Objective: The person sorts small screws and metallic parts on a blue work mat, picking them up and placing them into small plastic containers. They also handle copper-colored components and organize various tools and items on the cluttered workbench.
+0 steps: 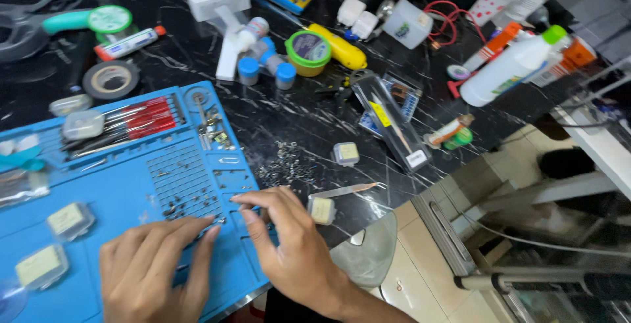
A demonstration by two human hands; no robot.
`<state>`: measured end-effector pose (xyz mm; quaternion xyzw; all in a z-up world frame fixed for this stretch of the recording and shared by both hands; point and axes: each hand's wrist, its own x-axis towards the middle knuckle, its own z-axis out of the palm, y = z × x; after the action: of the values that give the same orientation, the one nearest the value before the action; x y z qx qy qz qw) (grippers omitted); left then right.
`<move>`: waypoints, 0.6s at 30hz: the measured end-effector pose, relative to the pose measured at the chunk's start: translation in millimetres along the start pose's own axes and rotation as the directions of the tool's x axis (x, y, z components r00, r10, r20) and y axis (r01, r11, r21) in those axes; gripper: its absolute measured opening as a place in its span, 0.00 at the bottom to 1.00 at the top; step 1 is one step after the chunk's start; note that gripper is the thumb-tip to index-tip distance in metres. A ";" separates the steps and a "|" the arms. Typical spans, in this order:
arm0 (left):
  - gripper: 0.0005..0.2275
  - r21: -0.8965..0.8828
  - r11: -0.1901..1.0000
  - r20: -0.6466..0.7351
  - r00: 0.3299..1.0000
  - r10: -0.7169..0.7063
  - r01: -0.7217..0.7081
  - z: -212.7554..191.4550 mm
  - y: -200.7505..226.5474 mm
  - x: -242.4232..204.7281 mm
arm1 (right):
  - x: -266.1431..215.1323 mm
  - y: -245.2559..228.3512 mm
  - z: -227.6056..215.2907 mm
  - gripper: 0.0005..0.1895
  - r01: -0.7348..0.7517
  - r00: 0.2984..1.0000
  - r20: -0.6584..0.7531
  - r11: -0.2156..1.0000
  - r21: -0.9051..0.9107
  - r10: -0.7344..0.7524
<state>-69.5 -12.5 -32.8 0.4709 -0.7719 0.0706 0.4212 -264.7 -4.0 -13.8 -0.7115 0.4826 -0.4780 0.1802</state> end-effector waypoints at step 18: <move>0.05 -0.145 0.935 0.116 0.945 -0.307 0.322 -62.5 -5.7 2.6 | -3.2 -1.7 -3.4 0.11 -0.178 0.982 0.060 0.984 -0.032 0.180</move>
<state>-29.1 14.2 7.2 0.5555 -0.7080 -0.0823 0.4284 -267.0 0.2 -12.6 -0.6822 0.5449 -0.4309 0.2279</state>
